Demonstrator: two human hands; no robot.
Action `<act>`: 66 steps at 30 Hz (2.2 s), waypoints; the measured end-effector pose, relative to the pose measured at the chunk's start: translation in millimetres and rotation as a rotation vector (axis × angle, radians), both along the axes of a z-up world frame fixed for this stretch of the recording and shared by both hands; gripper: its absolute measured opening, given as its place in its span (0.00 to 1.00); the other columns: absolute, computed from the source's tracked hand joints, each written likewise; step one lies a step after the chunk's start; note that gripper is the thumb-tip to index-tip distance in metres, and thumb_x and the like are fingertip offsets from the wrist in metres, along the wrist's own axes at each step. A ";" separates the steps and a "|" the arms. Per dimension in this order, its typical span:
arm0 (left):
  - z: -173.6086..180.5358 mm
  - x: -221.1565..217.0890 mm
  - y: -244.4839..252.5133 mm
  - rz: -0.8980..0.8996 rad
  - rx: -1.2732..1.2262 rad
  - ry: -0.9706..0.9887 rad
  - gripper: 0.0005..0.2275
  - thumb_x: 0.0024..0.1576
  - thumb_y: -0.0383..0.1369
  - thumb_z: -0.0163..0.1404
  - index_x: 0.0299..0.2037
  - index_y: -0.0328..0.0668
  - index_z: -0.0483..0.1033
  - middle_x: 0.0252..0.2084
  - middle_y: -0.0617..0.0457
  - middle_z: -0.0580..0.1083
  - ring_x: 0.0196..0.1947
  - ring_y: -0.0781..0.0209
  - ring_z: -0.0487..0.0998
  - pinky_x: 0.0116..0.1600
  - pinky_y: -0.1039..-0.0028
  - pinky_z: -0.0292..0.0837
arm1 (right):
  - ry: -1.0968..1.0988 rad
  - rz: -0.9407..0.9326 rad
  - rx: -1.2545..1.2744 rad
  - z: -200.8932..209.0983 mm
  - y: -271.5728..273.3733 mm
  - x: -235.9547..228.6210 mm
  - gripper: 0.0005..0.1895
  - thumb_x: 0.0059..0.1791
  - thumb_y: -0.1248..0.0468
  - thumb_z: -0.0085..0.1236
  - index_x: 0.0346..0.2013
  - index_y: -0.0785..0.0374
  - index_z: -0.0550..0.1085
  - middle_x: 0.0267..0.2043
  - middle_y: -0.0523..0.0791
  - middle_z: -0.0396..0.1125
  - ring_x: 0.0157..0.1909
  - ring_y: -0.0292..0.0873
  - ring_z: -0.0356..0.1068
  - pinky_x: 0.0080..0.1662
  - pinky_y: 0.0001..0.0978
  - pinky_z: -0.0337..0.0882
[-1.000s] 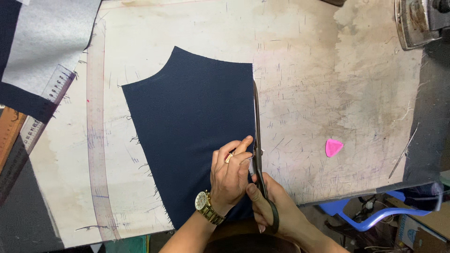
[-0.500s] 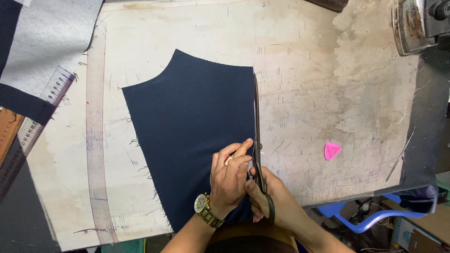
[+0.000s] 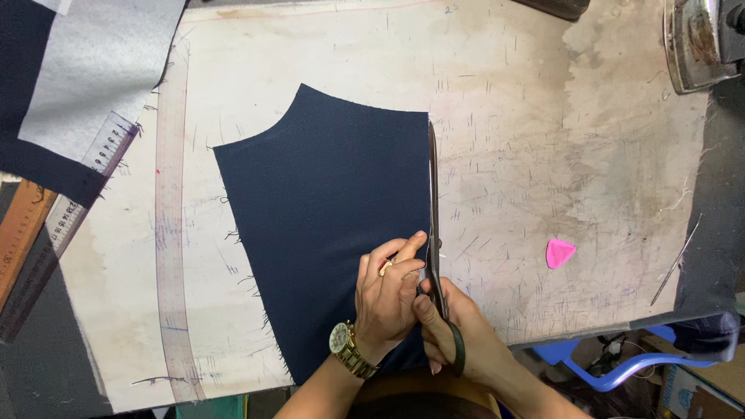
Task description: The person traces a pattern onto a piece of dark blue fabric using a pink tailor's chalk and a curved ruler before cutting along the marked line with large shears.
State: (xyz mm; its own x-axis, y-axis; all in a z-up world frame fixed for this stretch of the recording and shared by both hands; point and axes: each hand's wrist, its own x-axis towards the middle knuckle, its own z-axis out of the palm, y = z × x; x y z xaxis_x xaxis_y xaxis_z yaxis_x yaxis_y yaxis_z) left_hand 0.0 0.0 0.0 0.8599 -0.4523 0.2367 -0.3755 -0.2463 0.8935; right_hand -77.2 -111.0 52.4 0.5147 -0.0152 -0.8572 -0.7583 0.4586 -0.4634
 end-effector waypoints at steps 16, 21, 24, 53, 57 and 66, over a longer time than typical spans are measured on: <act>-3.6 -2.8 0.7 0.025 -0.013 0.029 0.07 0.69 0.30 0.36 0.45 0.40 0.68 0.59 0.42 0.76 0.52 0.43 0.78 0.52 0.58 0.65 | -0.037 0.031 -0.051 -3.1 -6.9 7.9 0.21 0.51 0.47 0.53 0.45 0.59 0.62 0.13 0.44 0.52 0.11 0.39 0.55 0.16 0.33 0.66; -2.5 -1.3 -0.4 0.039 -0.035 0.012 0.07 0.69 0.31 0.37 0.46 0.41 0.68 0.59 0.42 0.77 0.51 0.43 0.79 0.48 0.60 0.66 | -0.051 0.021 -0.049 -2.3 -5.2 13.9 0.21 0.50 0.47 0.53 0.45 0.59 0.63 0.13 0.43 0.51 0.11 0.37 0.54 0.16 0.31 0.64; -3.7 -2.1 -0.7 0.047 -0.032 0.017 0.08 0.69 0.33 0.35 0.45 0.42 0.67 0.58 0.43 0.77 0.50 0.44 0.80 0.48 0.59 0.66 | -0.015 0.055 -0.088 0.6 -3.9 17.2 0.22 0.50 0.46 0.52 0.45 0.60 0.64 0.16 0.43 0.51 0.12 0.39 0.54 0.16 0.32 0.65; 2.4 -0.1 -4.3 0.085 -0.034 0.005 0.09 0.70 0.33 0.34 0.44 0.41 0.68 0.57 0.43 0.78 0.50 0.45 0.79 0.45 0.62 0.66 | 0.016 0.047 -0.056 4.1 -3.5 24.6 0.18 0.53 0.49 0.49 0.42 0.60 0.61 0.14 0.44 0.49 0.09 0.40 0.53 0.15 0.34 0.67; 1.3 1.3 -4.6 0.089 -0.034 -0.030 0.10 0.70 0.33 0.34 0.42 0.40 0.68 0.55 0.42 0.78 0.49 0.46 0.80 0.46 0.63 0.68 | 0.043 0.020 -0.049 6.2 -1.7 27.7 0.20 0.52 0.48 0.51 0.42 0.59 0.60 0.13 0.44 0.48 0.08 0.39 0.51 0.12 0.33 0.63; 25.5 21.9 15.0 -0.006 0.032 -0.003 0.11 0.65 0.29 0.41 0.45 0.34 0.77 0.58 0.39 0.76 0.57 0.42 0.78 0.56 0.58 0.68 | -0.048 -0.091 -0.055 -0.5 -18.7 -6.5 0.22 0.52 0.45 0.49 0.37 0.61 0.59 0.15 0.45 0.52 0.11 0.39 0.56 0.18 0.36 0.69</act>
State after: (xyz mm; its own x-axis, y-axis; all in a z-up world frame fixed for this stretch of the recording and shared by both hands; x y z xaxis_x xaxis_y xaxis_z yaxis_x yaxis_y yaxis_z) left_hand 21.9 15.0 25.5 0.8566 -0.4646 0.2245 -0.3795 -0.2724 0.8842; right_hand -83.7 -129.7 51.9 0.5498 -0.1103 -0.8280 -0.6909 0.4971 -0.5250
